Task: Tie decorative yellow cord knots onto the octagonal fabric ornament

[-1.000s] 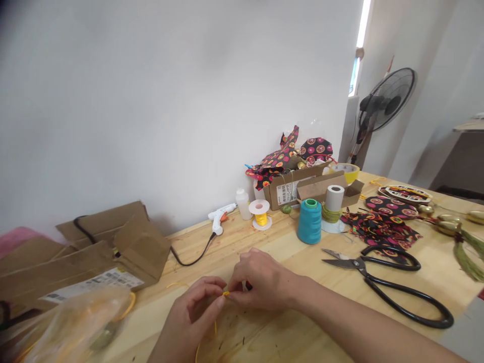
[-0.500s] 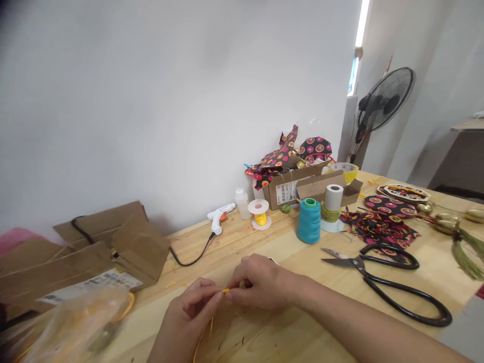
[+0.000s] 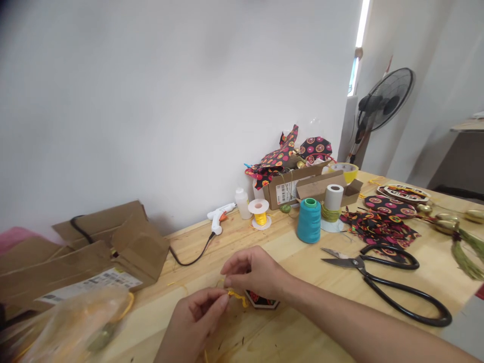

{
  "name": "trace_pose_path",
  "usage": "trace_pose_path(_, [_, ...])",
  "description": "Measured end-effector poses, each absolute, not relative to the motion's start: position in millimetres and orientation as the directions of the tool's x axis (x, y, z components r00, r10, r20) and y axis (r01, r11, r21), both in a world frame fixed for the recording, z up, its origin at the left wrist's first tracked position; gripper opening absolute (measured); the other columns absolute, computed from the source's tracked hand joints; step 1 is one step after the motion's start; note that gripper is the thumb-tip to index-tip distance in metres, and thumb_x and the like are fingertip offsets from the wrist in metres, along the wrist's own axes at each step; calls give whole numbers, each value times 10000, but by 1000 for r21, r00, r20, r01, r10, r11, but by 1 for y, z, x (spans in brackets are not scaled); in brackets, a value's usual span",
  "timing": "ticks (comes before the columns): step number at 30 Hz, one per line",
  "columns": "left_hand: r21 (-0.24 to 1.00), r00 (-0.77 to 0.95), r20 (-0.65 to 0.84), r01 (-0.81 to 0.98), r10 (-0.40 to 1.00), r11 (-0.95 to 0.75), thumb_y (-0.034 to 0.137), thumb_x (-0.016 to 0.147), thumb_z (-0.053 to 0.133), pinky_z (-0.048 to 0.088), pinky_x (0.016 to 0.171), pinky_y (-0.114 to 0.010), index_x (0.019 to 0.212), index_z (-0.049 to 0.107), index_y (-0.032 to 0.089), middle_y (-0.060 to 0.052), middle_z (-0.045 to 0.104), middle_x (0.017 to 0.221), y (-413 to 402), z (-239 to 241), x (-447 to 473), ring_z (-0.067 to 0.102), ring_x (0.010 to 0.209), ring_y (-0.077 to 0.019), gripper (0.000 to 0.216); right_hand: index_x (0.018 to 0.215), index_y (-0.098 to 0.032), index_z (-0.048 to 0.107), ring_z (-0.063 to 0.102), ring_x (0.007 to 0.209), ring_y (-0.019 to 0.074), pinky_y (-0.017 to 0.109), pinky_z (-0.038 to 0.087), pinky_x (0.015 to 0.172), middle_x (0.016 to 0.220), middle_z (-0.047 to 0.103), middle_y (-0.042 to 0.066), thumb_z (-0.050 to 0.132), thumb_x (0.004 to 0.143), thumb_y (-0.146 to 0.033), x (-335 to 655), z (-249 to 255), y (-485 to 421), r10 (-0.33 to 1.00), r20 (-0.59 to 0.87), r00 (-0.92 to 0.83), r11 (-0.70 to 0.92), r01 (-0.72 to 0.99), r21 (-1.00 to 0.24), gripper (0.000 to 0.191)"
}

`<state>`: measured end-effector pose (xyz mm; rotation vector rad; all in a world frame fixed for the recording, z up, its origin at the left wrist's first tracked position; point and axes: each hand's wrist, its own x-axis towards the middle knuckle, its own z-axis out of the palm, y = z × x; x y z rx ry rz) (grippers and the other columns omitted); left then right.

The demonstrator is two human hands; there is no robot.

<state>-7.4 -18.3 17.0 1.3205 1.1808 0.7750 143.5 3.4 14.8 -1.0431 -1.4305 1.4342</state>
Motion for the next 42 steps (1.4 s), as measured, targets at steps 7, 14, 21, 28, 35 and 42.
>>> trace_pose_path(7, [947,209,-320,47,924,317,366,557,638,108,330,-154,715,629,147,112,317,363,-16,18,-6,158,325,-22,270,680,-130,555,486,488,61,182,393,478,548,534,-36,630,592,-234,142,18,2,972,49,-230,46,-16,-999,155])
trace_pose_path(14, [935,246,-353,111,903,335,400,573,622,134,348,-163,667,613,133,87,382,395,-15,11,-6,216,344,-29,283,639,-129,530,435,474,55,176,362,453,530,494,-43,605,620,-236,141,20,0,970,132,-206,145,53,-988,132])
trace_pose_path(21, [953,205,-288,155,935,260,355,523,654,264,413,-172,566,614,129,43,506,432,-18,22,-2,370,419,-69,234,647,-133,517,441,465,58,182,368,447,542,496,-39,593,639,-255,142,20,1,971,164,-174,179,72,-981,144])
trace_pose_path(28, [964,200,-258,121,945,238,355,530,652,205,392,-165,633,576,140,85,406,397,-17,18,-1,303,384,-55,250,651,-134,516,433,458,59,182,364,436,524,473,-45,596,640,-292,143,20,1,968,166,-189,183,75,-980,177])
trace_pose_path(35, [966,186,-244,138,952,220,368,543,643,269,420,-179,662,606,143,63,453,434,-17,16,-4,364,417,-75,257,656,-135,522,435,480,59,183,371,453,539,480,-43,602,637,-284,142,19,0,962,164,-219,181,61,-982,170])
trace_pose_path(42, [974,232,-207,144,950,177,318,564,634,296,421,-173,596,608,140,29,539,484,-17,14,-3,420,447,-83,183,667,-129,532,440,496,60,183,376,468,565,500,-31,597,642,-235,142,21,-2,952,190,-240,208,52,-977,127])
